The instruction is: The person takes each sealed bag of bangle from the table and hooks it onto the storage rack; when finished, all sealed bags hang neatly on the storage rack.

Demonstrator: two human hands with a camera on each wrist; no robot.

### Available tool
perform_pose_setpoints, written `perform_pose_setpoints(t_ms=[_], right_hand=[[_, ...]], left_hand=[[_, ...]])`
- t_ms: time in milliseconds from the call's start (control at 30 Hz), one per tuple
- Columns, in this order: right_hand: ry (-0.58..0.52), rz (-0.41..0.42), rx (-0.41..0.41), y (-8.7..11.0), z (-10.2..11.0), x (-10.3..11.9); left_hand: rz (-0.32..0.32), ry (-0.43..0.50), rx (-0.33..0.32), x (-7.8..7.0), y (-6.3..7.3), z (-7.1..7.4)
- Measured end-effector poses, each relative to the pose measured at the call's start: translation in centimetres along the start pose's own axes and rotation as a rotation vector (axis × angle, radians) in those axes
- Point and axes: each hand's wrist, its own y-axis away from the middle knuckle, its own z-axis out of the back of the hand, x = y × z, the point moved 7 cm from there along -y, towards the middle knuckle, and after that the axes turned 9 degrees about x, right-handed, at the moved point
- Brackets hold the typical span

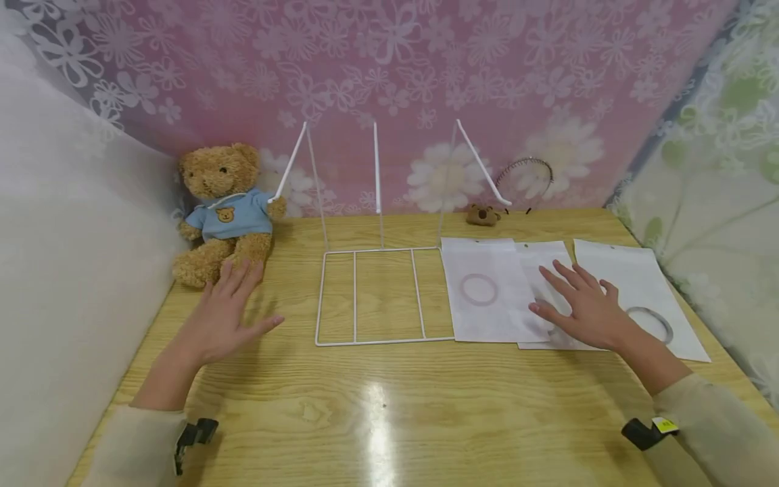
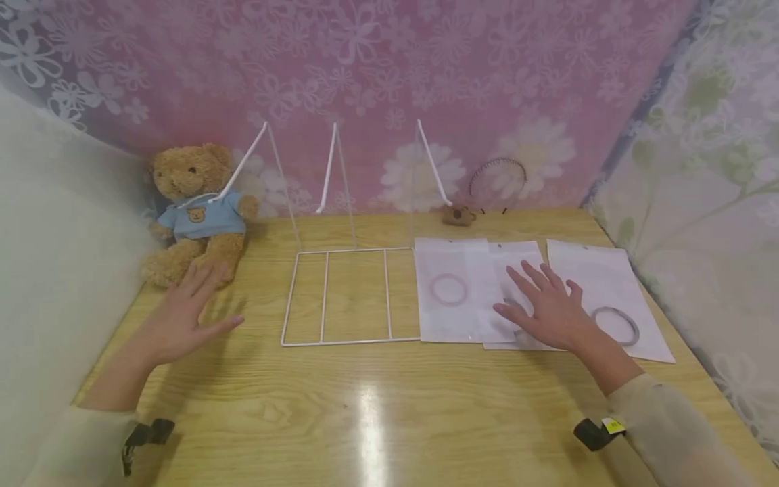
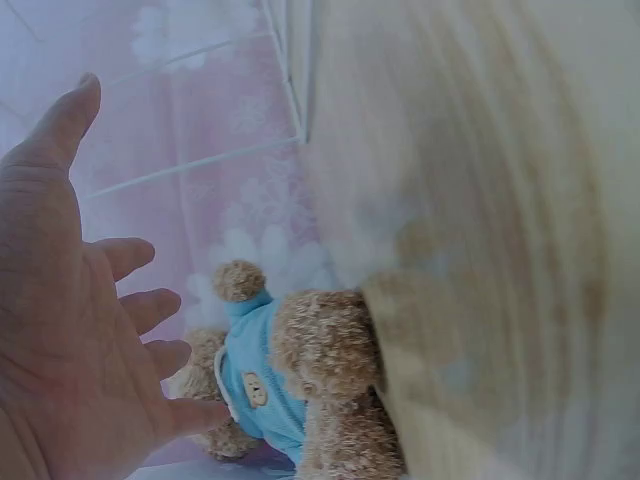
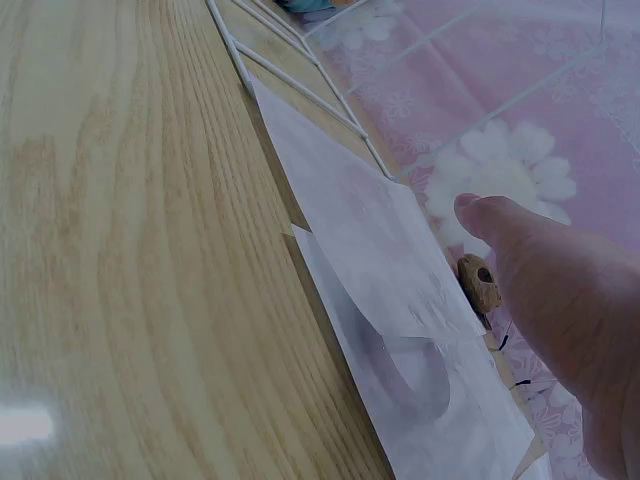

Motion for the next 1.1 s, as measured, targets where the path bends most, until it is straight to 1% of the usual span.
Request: perform_pose_setpoints(t_ms=[167, 267, 333, 400, 433, 500, 567, 633, 700, 767, 867, 933, 1000, 1100], right_hand=[[-0.006, 0.018, -0.055, -0.7, 0.3, 0.2], [-0.046, 0.033, -0.095, -1.1, 0.6, 0.2], [-0.083, 0.041, -0.107, -1.5, 0.6, 0.1], [-0.118, 0.049, -0.113, -2.1, 0.7, 0.1], [-0.129, 0.053, -0.111, -2.4, 0.6, 0.1], [-0.149, 0.065, -0.106, -3.0, 0.6, 0.2], [-0.171, 0.083, -0.107, -3.5, 0.7, 0.2], [-0.191, 0.101, -0.112, -4.0, 0.7, 0.2], [-0.216, 0.121, -0.124, -4.6, 0.8, 0.2], [-0.235, 0.126, -0.122, -5.1, 0.7, 0.2], [-0.266, 0.103, -0.107, -5.8, 0.6, 0.0], [-0.282, 0.079, -0.091, -6.1, 0.5, -0.2], [-0.282, 0.068, -0.087, -6.5, 0.4, -0.3], [-0.264, 0.077, -0.102, -7.3, 0.4, -0.5]], left_hand=[[-0.028, 0.048, -0.049, -0.5, -0.1, 1.3], [-0.034, 0.110, -0.069, -1.0, -0.1, 2.2], [-0.033, 0.148, -0.086, -1.5, 0.0, 2.9], [-0.048, 0.199, -0.120, -2.0, 0.0, 3.8], [-0.066, 0.224, -0.151, -2.3, 0.1, 4.3], [-0.125, 0.273, -0.235, -3.0, 0.0, 5.5], [-0.195, 0.317, -0.334, -3.7, 0.0, 6.7], [-0.264, 0.339, -0.436, -4.3, 0.1, 7.8], [-0.319, 0.360, -0.520, -4.8, 0.2, 8.7], [-0.377, 0.397, -0.589, -5.3, 0.4, 9.6], [-0.471, 0.491, -0.656, -6.0, 0.7, 10.8], [-0.528, 0.560, -0.683, -6.4, 0.8, 11.5], [-0.566, 0.617, -0.703, -6.6, 0.9, 12.0], [-0.626, 0.667, -0.740, -7.1, 1.0, 12.8]])
